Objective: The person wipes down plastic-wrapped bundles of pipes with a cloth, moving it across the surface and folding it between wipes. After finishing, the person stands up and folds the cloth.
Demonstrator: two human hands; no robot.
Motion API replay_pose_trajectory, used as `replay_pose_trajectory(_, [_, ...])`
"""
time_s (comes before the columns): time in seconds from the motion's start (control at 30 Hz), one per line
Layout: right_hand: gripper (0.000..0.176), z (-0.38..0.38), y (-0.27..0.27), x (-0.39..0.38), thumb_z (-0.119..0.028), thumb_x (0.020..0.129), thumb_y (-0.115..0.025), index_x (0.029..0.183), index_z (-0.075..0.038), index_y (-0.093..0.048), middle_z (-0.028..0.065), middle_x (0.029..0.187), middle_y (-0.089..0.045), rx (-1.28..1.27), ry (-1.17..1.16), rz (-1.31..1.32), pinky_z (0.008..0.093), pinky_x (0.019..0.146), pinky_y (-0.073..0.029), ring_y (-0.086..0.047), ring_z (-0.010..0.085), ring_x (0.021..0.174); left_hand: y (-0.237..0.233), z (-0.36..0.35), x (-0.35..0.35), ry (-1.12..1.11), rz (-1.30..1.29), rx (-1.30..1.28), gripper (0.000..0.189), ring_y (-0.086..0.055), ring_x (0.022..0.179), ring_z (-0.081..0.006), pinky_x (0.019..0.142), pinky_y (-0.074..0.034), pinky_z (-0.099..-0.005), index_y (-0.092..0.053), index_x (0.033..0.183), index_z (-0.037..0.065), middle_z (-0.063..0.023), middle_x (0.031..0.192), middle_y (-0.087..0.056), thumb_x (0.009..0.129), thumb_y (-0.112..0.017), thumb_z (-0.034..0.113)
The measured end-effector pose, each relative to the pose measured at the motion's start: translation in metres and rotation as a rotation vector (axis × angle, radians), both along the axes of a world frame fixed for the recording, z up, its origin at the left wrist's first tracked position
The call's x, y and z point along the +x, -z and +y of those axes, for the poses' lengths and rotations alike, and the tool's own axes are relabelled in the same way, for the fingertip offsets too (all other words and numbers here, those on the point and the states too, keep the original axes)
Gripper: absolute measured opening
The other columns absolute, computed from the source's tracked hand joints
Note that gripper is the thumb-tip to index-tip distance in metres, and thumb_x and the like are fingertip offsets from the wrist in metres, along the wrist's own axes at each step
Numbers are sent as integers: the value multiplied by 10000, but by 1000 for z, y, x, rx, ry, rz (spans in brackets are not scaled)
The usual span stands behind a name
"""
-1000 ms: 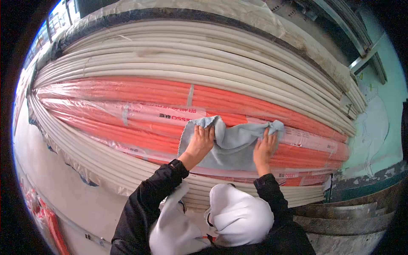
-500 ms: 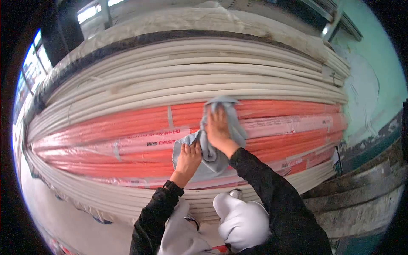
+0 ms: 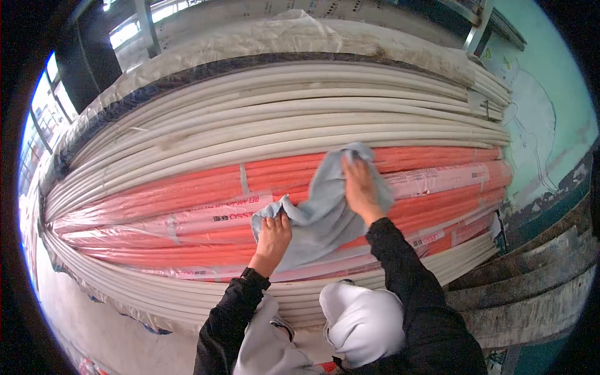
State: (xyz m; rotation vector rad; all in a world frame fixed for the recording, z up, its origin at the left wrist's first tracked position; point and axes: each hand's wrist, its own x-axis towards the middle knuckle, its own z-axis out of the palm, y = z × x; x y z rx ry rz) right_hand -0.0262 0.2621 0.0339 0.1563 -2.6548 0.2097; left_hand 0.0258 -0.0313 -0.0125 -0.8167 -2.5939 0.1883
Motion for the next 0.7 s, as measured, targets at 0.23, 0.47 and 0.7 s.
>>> replay_pose_trajectory(0.23, [601,64,7,2,-102,980,-480,1551,-14,-318,293,1532,-378,-50,309,-3,504,1217,-232,-323,433,1448,6,1,-2,-5,4,-10,463,-668,1006,-387,897,-525,-498,-562,1297,-113,-237,1154,-681,905,-553,133])
replay_pose_trajectory(0.47, [545,7,16,-11,-20,933,-535,1468,21,-442,297,1456,-473,-291,262,150,514,1181,-296,-370,476,1408,9,2,-2,-16,6,-105,499,-645,1021,-383,900,-518,-482,-537,1327,-121,-229,1267,-630,892,-564,122])
replay_pose_trajectory(0.7, [599,-38,-2,-7,51,832,-581,1422,-32,-526,246,1331,-592,-295,54,180,521,1119,-366,-484,483,1286,13,2,-6,-3,109,-59,496,-644,952,-339,834,-525,-433,-555,1299,-119,-206,1170,-654,866,-586,121])
